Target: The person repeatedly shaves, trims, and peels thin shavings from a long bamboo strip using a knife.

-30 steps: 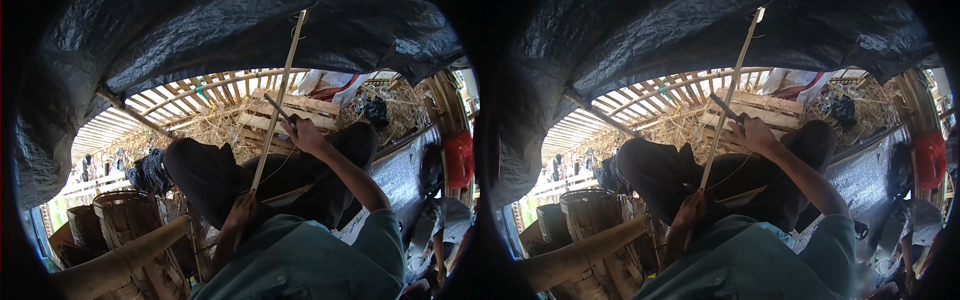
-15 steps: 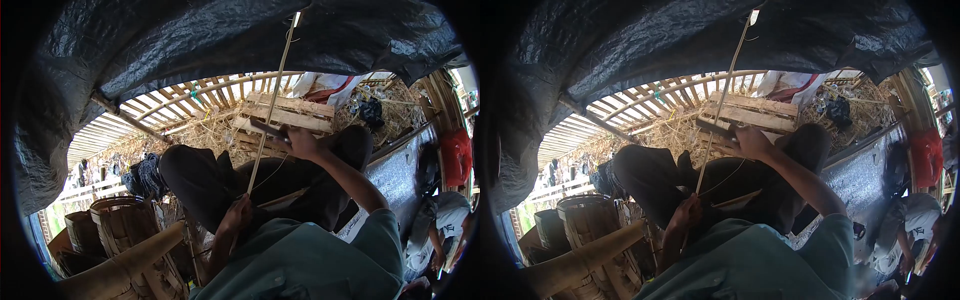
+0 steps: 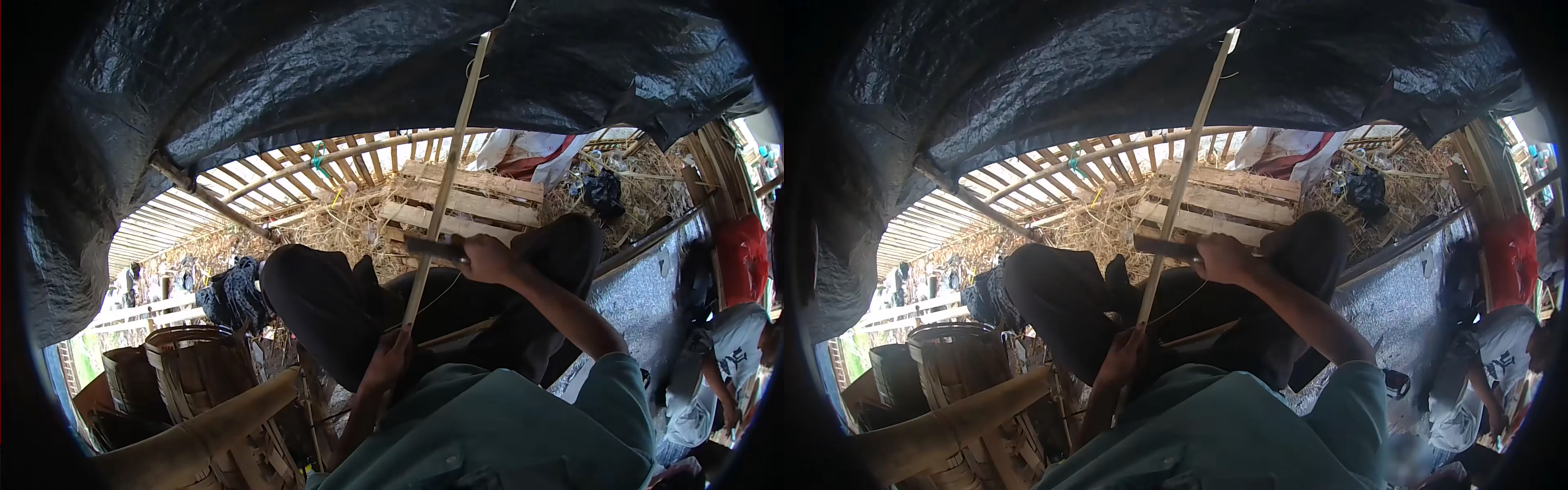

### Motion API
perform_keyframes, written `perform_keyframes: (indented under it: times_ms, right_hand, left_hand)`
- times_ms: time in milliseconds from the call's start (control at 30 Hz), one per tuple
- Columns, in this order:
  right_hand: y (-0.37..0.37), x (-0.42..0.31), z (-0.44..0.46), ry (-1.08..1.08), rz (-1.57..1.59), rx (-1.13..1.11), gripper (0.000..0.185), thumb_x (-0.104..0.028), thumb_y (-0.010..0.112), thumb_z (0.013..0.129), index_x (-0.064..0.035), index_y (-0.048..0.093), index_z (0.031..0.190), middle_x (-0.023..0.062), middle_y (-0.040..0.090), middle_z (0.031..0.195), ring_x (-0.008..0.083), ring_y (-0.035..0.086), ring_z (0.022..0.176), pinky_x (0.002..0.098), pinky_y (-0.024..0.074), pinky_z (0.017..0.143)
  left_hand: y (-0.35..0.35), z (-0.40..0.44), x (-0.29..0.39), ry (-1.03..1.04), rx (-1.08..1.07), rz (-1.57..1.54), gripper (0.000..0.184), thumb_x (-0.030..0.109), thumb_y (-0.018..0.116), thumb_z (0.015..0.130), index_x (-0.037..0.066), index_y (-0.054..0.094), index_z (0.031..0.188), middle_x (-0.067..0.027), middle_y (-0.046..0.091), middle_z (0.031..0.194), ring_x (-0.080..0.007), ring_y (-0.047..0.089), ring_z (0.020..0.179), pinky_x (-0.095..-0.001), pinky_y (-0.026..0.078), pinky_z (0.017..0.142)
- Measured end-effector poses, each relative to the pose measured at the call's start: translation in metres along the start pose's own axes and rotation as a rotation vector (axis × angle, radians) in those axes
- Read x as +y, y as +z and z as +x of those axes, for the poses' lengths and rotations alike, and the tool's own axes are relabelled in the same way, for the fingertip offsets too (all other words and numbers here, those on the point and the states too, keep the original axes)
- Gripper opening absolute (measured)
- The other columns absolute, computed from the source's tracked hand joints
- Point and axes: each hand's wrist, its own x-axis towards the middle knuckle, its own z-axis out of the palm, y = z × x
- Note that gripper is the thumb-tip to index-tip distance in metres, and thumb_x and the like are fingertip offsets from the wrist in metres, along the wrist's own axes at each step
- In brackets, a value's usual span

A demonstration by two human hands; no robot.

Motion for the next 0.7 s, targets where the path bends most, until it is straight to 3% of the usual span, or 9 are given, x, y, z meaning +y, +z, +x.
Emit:
perform_keyframes:
  times_ms: [133, 300, 333, 433, 467, 567, 600, 633, 700]
  right_hand:
    - [-0.001, -0.012, -0.005, -0.214, -0.039, -0.226, 0.033, -0.023, 0.062, 0.072, -0.0058, 0.058, 0.100, 0.0158, 0.064, 0.085, 0.0340, 0.064, 0.076, 0.0459, 0.0511, 0.069]
    - [-0.006, 0.015, 0.024, 0.345, 0.029, -0.036, 0.030, -0.024, 0.061, 0.073, -0.0063, 0.059, 0.097, 0.0172, 0.064, 0.078, 0.0341, 0.064, 0.075, 0.0469, 0.0506, 0.069]
    - [-0.005, 0.018, 0.026, 0.427, 0.081, -0.024, 0.030, -0.025, 0.061, 0.073, -0.0065, 0.059, 0.097, 0.0174, 0.063, 0.077, 0.0341, 0.064, 0.075, 0.0471, 0.0505, 0.069]
    - [0.011, 0.005, -0.004, 0.136, -0.054, -0.038, 0.030, -0.025, 0.063, 0.072, -0.0079, 0.059, 0.096, 0.0176, 0.063, 0.074, 0.0344, 0.064, 0.074, 0.0472, 0.0505, 0.069]
    - [0.005, -0.002, -0.008, 0.010, -0.047, -0.234, 0.029, -0.024, 0.063, 0.070, -0.0089, 0.060, 0.095, 0.0163, 0.064, 0.077, 0.0348, 0.064, 0.074, 0.0472, 0.0505, 0.070]
    - [0.010, 0.009, -0.001, -0.082, -0.025, 0.014, 0.028, -0.023, 0.064, 0.069, -0.0091, 0.060, 0.093, 0.0162, 0.064, 0.078, 0.0352, 0.064, 0.075, 0.0478, 0.0503, 0.069]
    - [0.006, 0.011, 0.012, 0.134, -0.156, 0.117, 0.026, -0.023, 0.063, 0.071, -0.0089, 0.059, 0.092, 0.0153, 0.065, 0.079, 0.0348, 0.064, 0.076, 0.0484, 0.0503, 0.067]
    - [-0.007, 0.017, 0.032, 0.470, 0.147, 0.085, 0.022, -0.022, 0.062, 0.074, -0.0078, 0.059, 0.091, 0.0143, 0.065, 0.079, 0.0347, 0.064, 0.075, 0.0479, 0.0505, 0.067]
    - [-0.013, 0.024, 0.049, 0.604, 0.229, 0.106, 0.019, -0.021, 0.061, 0.077, -0.0076, 0.058, 0.091, 0.0120, 0.065, 0.076, 0.0339, 0.064, 0.072, 0.0475, 0.0502, 0.065]
  left_hand:
    - [0.001, 0.000, -0.011, 0.114, 0.083, 0.152, 0.037, 0.033, 0.043, 0.099, 0.008, 0.048, 0.071, 0.0070, 0.038, 0.057, -0.0022, 0.034, 0.050, -0.0224, 0.026, 0.044]
    - [0.010, 0.010, -0.020, 0.362, 0.284, 0.400, 0.043, 0.034, 0.044, 0.098, 0.004, 0.047, 0.068, 0.0042, 0.038, 0.056, -0.0059, 0.035, 0.054, -0.0274, 0.029, 0.048]
    - [0.009, 0.012, -0.022, 0.295, 0.251, 0.335, 0.042, 0.034, 0.044, 0.098, 0.004, 0.047, 0.069, 0.0044, 0.038, 0.057, -0.0055, 0.035, 0.055, -0.0271, 0.029, 0.049]
    - [0.003, 0.005, -0.027, 0.133, 0.159, 0.211, 0.041, 0.034, 0.045, 0.098, 0.004, 0.048, 0.069, 0.0052, 0.038, 0.058, -0.0046, 0.035, 0.056, -0.0262, 0.029, 0.049]
    - [0.002, 0.003, -0.024, 0.120, 0.143, 0.199, 0.041, 0.034, 0.045, 0.098, 0.005, 0.048, 0.070, 0.0056, 0.038, 0.059, -0.0044, 0.035, 0.057, -0.0260, 0.029, 0.049]
    - [0.000, -0.008, -0.009, 0.087, 0.134, 0.195, 0.039, 0.035, 0.045, 0.098, 0.007, 0.048, 0.070, 0.0069, 0.037, 0.059, -0.0035, 0.034, 0.057, -0.0249, 0.029, 0.049]
    - [0.002, -0.011, -0.008, 0.079, 0.132, 0.191, 0.039, 0.035, 0.045, 0.097, 0.008, 0.048, 0.070, 0.0073, 0.036, 0.059, -0.0031, 0.034, 0.057, -0.0245, 0.028, 0.049]
    - [0.005, -0.011, -0.011, 0.083, 0.142, 0.177, 0.038, 0.035, 0.045, 0.097, 0.008, 0.048, 0.070, 0.0077, 0.036, 0.059, -0.0027, 0.034, 0.055, -0.0237, 0.028, 0.047]
    - [0.011, -0.009, -0.016, 0.100, 0.161, 0.147, 0.038, 0.035, 0.046, 0.098, 0.010, 0.047, 0.070, 0.0084, 0.036, 0.057, -0.0019, 0.034, 0.052, -0.0223, 0.026, 0.045]
